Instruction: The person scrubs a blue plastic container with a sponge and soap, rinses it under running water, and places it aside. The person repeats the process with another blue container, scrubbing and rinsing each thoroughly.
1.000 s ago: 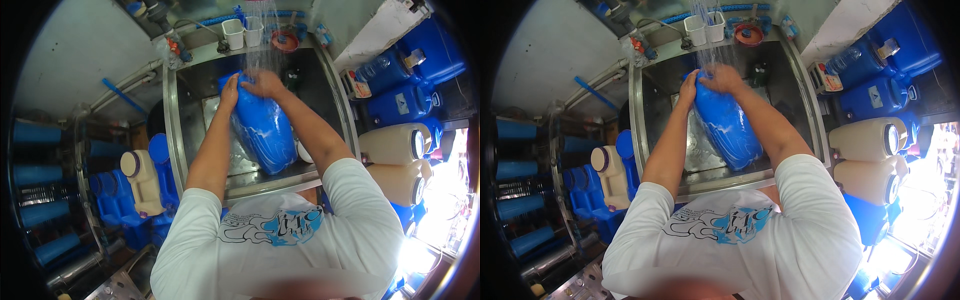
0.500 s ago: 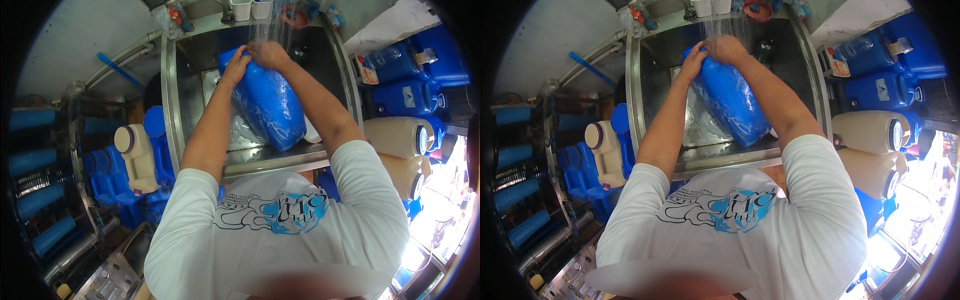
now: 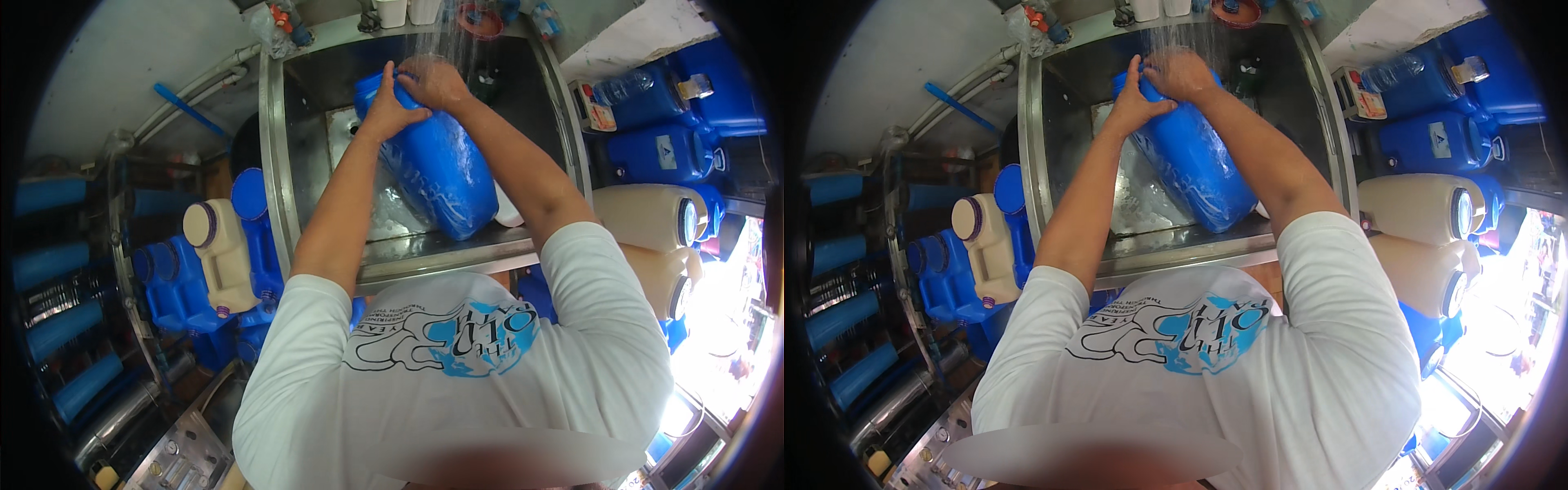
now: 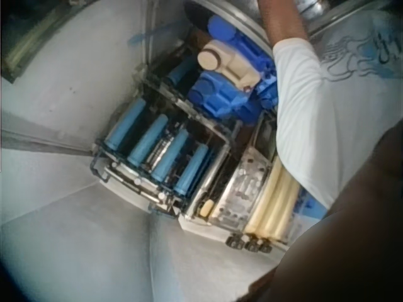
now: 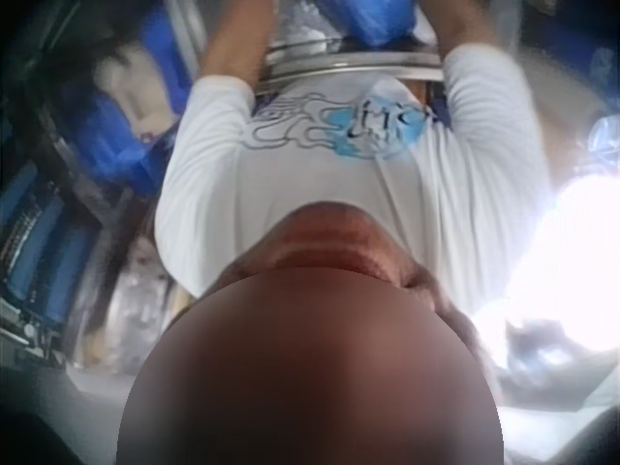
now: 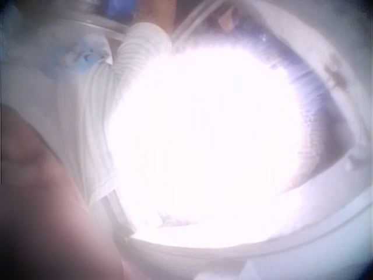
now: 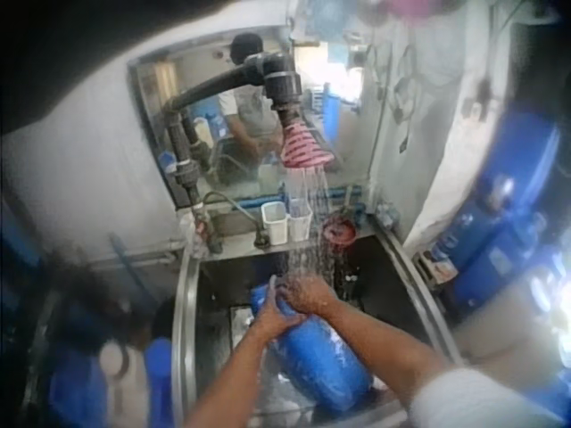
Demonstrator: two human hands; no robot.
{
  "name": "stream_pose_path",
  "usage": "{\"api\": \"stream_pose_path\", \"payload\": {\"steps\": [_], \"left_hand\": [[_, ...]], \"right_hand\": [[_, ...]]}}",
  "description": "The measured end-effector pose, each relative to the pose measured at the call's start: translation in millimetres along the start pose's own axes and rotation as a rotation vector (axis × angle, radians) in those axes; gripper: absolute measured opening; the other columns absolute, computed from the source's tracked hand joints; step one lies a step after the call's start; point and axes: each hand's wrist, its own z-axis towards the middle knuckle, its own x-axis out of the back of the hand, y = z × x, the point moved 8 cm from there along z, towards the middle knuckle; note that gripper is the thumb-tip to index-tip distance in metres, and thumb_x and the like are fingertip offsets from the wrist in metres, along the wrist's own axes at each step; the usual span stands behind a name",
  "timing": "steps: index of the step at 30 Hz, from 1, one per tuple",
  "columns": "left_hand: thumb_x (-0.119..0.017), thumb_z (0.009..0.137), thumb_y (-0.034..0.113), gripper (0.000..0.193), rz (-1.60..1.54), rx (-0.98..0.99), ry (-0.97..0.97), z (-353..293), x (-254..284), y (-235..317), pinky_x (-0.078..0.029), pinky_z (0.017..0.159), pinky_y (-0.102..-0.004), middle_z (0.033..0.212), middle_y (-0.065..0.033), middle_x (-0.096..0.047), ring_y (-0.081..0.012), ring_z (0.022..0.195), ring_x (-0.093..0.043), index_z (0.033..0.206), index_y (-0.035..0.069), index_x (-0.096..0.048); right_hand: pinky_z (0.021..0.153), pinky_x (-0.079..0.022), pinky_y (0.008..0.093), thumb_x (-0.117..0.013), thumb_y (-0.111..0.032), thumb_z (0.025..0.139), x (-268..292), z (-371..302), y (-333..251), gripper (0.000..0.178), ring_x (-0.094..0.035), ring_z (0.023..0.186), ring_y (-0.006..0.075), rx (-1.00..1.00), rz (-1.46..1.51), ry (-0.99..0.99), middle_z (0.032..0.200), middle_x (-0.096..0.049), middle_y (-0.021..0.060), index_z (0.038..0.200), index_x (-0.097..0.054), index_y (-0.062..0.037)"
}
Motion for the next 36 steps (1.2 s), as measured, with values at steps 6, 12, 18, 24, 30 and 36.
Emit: {"api": "stream_pose_path", "payload": {"steps": [6, 12, 18, 24, 30, 36], "left_hand": [[-0.094, 0.060, 0.022, 0.132, 0.025, -0.005, 0.011, -6.8, 2.4, 11.9, -0.043, 0.109, -0.0399, 0.149, -0.0247, -0.041, -0.0341, 0.132, -0.049, 0.159, 0.012, -0.008], [-0.093, 0.061, 0.023, 0.128, 0.021, -0.109, -0.043, -14.6, 1.1, 28.1, -0.041, 0.111, -0.0411, 0.153, -0.0247, -0.037, -0.0344, 0.137, -0.044, 0.159, 0.011, -0.012], [-0.091, 0.065, 0.028, 0.106, 0.544, -0.362, -0.247, -77.6, -34.0, 77.5, -0.039, 0.112, -0.0428, 0.150, -0.0182, -0.043, -0.0333, 0.137, -0.044, 0.153, 0.013, -0.034], [-0.083, 0.076, 0.050, 0.092, -0.008, 0.033, 0.161, -86.0, 22.6, -54.4, -0.042, 0.108, -0.0425, 0.147, -0.0222, -0.046, -0.0351, 0.127, -0.053, 0.148, 0.009, -0.042], [-0.035, 0.089, 0.082, 0.094, -0.502, 0.756, 0.327, -93.0, 69.4, -262.7, -0.039, 0.106, -0.0482, 0.150, -0.0165, -0.046, -0.0318, 0.137, -0.046, 0.152, 0.013, -0.037], [-0.042, 0.096, 0.071, 0.089, -0.542, 0.340, 0.280, -22.0, 96.0, -70.4, -0.041, 0.107, -0.0426, 0.143, -0.0195, -0.052, -0.0309, 0.129, -0.052, 0.146, -0.003, -0.041]], "right_hand": [[0.095, -0.051, 0.0441, -0.057, -0.051, 0.090, 6.4, -8.7, 19.3, 0.048, -0.064, 0.112, 0.0335, -0.313, -0.012, 0.012, 0.120, -0.068, 0.0139, 0.117, -0.072, -0.0146], [0.098, -0.050, 0.0453, -0.058, -0.055, 0.090, -18.1, 19.4, 55.2, 0.057, -0.060, 0.119, 0.0378, -0.416, 0.075, -0.222, 0.132, -0.062, 0.0170, 0.130, -0.065, -0.0152], [0.091, -0.054, 0.0454, -0.066, -0.045, 0.087, -43.6, -12.3, 81.2, 0.058, -0.067, 0.107, 0.0335, -0.353, 0.074, -0.755, 0.121, -0.067, 0.0250, 0.123, -0.067, -0.0005], [0.059, -0.051, 0.0342, -0.074, -0.019, 0.079, -2.1, -122.1, 45.8, 0.043, -0.064, 0.062, 0.0174, -0.640, 0.564, -0.311, 0.081, -0.070, 0.0107, 0.115, -0.065, 0.0014], [0.060, -0.048, 0.0260, -0.077, -0.025, 0.082, 115.6, -162.4, 15.5, 0.044, -0.059, 0.067, 0.0119, -0.491, 0.766, -0.166, 0.089, -0.067, 0.0056, 0.115, -0.063, -0.0016], [0.060, -0.047, 0.0276, -0.073, -0.024, 0.086, 77.7, -242.5, 111.6, 0.035, -0.059, 0.069, 0.0117, -0.656, 1.046, 0.222, 0.082, -0.063, 0.0038, 0.112, -0.062, -0.0041]]}}
